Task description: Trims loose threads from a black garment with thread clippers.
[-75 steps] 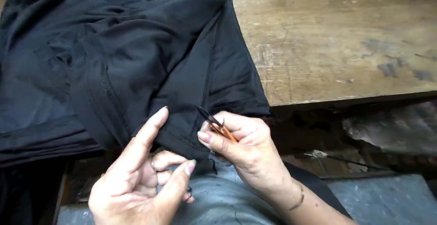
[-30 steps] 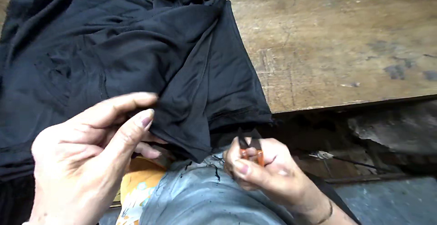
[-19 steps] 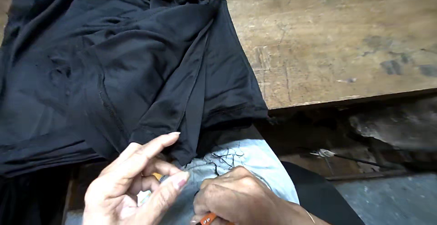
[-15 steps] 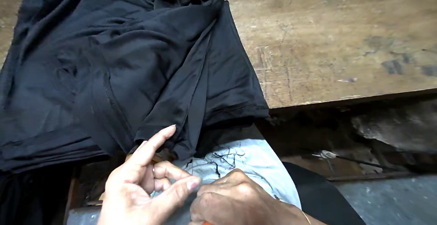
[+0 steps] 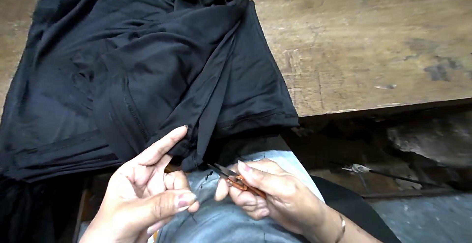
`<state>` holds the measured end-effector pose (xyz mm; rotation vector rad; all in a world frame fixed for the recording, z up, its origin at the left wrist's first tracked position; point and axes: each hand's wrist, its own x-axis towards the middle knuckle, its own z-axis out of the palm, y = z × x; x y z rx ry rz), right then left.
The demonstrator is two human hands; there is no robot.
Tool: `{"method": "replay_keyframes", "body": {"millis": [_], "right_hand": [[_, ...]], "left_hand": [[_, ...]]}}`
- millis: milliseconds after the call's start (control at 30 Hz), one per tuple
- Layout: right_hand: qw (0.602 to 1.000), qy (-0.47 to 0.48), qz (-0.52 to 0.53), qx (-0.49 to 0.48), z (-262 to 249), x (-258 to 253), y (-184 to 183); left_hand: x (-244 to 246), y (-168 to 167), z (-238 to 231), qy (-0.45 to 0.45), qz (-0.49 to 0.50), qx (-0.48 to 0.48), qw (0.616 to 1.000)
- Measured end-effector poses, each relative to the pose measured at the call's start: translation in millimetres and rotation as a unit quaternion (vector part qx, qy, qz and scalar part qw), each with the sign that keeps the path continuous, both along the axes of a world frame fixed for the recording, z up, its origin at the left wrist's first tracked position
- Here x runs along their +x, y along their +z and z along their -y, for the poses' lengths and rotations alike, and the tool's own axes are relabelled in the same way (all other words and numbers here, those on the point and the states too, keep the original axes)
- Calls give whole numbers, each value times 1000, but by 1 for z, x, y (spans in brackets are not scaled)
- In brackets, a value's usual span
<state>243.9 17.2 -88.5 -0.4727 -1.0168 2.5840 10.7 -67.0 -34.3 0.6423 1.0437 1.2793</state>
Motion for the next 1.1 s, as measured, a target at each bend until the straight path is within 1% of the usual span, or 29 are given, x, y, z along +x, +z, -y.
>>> {"method": "replay_keyframes", "body": {"millis": [167,300,467,600,733,800,867,933,1000,1033,1100], "right_hand": [[999,36,-11,-39,-1,-9,0],[996,40,-41,-65,-3,-19,1],[993,33,-75,-84,-6,-24,3],[991,30,-77,-101,-6,-26,1],[992,-3,-60,-110,-5,-27,-2],[989,-31,-72,-123,-6,-25,-6],[982,-53,-115,-139,-10,-18,-7],[979,-76,-141,-130,-15,-5,-5],[978,-113,-133,-117,-20,9,-1],[976,-136,-127,-115,-22,15,0],[974,-173,-124,-82,-25,25,0]], "left_hand": [[-4,-4,1,-14,41,2,999],[-5,-7,2,-24,45,23,998],[-6,-8,4,-21,30,27,999],[-6,-10,5,-21,27,28,999],[-6,-9,7,-23,8,34,999],[-6,-8,8,-20,-1,37,999],[-7,-2,9,-18,-44,41,998],[-11,7,9,-32,-119,56,991],[-16,16,8,-37,-216,81,972],[-19,20,6,-36,-283,95,954],[-25,28,1,-31,-432,117,894]]}}
